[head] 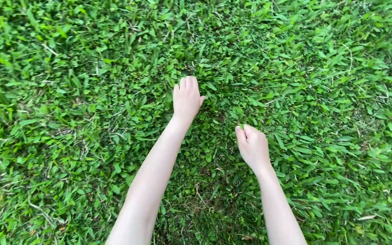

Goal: The person pulls individual strands of grass or weeds from a lawn by hand.

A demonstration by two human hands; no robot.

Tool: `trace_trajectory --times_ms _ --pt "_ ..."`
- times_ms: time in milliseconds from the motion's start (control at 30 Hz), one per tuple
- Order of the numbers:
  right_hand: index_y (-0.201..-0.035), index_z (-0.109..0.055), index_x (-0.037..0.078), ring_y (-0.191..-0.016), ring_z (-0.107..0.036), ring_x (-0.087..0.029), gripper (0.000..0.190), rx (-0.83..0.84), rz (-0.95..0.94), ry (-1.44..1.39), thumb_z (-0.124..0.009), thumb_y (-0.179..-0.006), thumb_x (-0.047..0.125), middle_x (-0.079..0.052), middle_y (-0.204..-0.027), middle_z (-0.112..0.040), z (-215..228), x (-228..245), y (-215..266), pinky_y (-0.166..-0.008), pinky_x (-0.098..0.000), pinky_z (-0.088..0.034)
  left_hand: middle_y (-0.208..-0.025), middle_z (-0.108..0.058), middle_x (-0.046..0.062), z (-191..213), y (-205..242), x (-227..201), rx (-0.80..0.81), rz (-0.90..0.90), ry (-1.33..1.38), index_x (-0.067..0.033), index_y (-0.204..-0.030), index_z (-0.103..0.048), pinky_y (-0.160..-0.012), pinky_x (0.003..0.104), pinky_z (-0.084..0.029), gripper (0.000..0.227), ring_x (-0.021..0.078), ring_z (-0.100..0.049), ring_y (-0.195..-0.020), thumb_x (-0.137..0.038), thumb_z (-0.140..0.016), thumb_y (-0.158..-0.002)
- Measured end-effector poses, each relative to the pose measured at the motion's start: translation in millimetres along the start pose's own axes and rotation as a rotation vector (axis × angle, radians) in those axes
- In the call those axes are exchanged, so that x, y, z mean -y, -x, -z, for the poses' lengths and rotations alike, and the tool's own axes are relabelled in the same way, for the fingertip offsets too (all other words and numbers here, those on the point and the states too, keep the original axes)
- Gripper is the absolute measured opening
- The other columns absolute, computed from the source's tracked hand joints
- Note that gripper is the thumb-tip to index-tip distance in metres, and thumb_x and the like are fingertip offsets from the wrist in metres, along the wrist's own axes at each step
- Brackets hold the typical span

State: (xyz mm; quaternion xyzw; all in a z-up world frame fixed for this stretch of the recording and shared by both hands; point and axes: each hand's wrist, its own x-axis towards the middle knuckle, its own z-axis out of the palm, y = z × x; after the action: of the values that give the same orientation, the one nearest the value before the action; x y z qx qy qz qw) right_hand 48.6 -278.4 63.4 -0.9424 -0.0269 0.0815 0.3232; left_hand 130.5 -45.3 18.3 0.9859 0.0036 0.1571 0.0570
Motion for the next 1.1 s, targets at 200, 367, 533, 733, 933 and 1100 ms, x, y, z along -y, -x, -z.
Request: trace_trajectory --times_ms 200,367,533,733,933,1100 --pt "-0.075 -0.05 -0.001 -0.06 -0.057 -0.037 0.046 0.027 0.065 0.01 -0.055 -0.104 0.034 -0.019 -0.07 -0.06 -7.1 4.1 5.6 -0.058 -0.0482 -0.045 -0.095 -0.071 0.006 -107.9 1.8 9.0 0.315 0.059 -0.389 -0.0121 -0.097 -0.07 -0.082 0.04 -0.048 0.018 0.0229 -0.067 -0.091 -0.028 -0.063 -0.099" --pt "-0.075 -0.052 0.0 -0.064 -0.062 -0.036 0.045 0.086 0.042 0.031 -0.053 -0.104 0.036 -0.018 -0.073 -0.064 -16.3 -14.8 9.5 -0.062 -0.0478 -0.048 -0.09 -0.074 0.005 -77.1 15.1 12.3 0.489 -0.025 -0.187 -0.014 -0.089 -0.072 -0.078 0.04 -0.05 0.016 0.0227 -0.071 -0.086 -0.019 -0.059 -0.095" --pt "-0.076 -0.054 0.001 -0.069 -0.065 -0.037 0.045 0.057 0.025 0.031 -0.053 -0.103 0.037 -0.018 -0.077 -0.066 -20.3 -12.7 -2.2 -0.065 -0.0474 -0.05 -0.078 -0.074 0.008 -51.0 52.5 15.7 0.251 -0.113 -0.04 -0.0117 -0.077 -0.071 -0.068 0.042 -0.053 0.017 0.026 -0.072 -0.075 -0.024 -0.062 -0.083" --pt "-0.083 -0.058 0.001 -0.081 -0.066 -0.039 0.045 0.044 -0.019 0.139 -0.053 -0.107 0.039 -0.018 -0.088 -0.068 -40.7 7.8 -25.7 -0.072 -0.051 -0.052 -0.077 -0.072 0.014 -22.8 100.5 38.3 0.362 -0.17 0.208 -0.0083 -0.072 -0.069 -0.071 0.047 -0.056 0.025 0.0327 -0.071 -0.073 -0.025 -0.061 -0.089" --pt "-0.103 -0.062 0.001 -0.1 -0.062 -0.034 0.039 -0.202 0.256 0.414 -0.068 -0.092 0.038 -0.016 -0.103 -0.063 -76.7 69.9 -54.8 -0.078 -0.0469 -0.054 -0.076 -0.071 0.016 16.7 123.0 45.7 0.349 -0.1 0.334 -0.0067 -0.074 -0.068 -0.069 0.05 -0.056 0.021 0.0357 -0.071 -0.074 -0.023 -0.06 -0.087" --pt "-0.099 -0.065 0.001 -0.095 -0.064 -0.031 0.06 -0.159 0.121 0.609 -0.07 -0.082 0.059 -0.013 -0.098 -0.065 -133.6 64.1 -86.4 -0.07 -0.0479 -0.053 -0.076 -0.071 0.015 52.2 138.4 33.3 0.483 -0.247 0.452 -0.0059 -0.075 -0.066 -0.076 0.05 -0.056 0.025 0.0354 -0.071 -0.074 -0.026 -0.059 -0.088"
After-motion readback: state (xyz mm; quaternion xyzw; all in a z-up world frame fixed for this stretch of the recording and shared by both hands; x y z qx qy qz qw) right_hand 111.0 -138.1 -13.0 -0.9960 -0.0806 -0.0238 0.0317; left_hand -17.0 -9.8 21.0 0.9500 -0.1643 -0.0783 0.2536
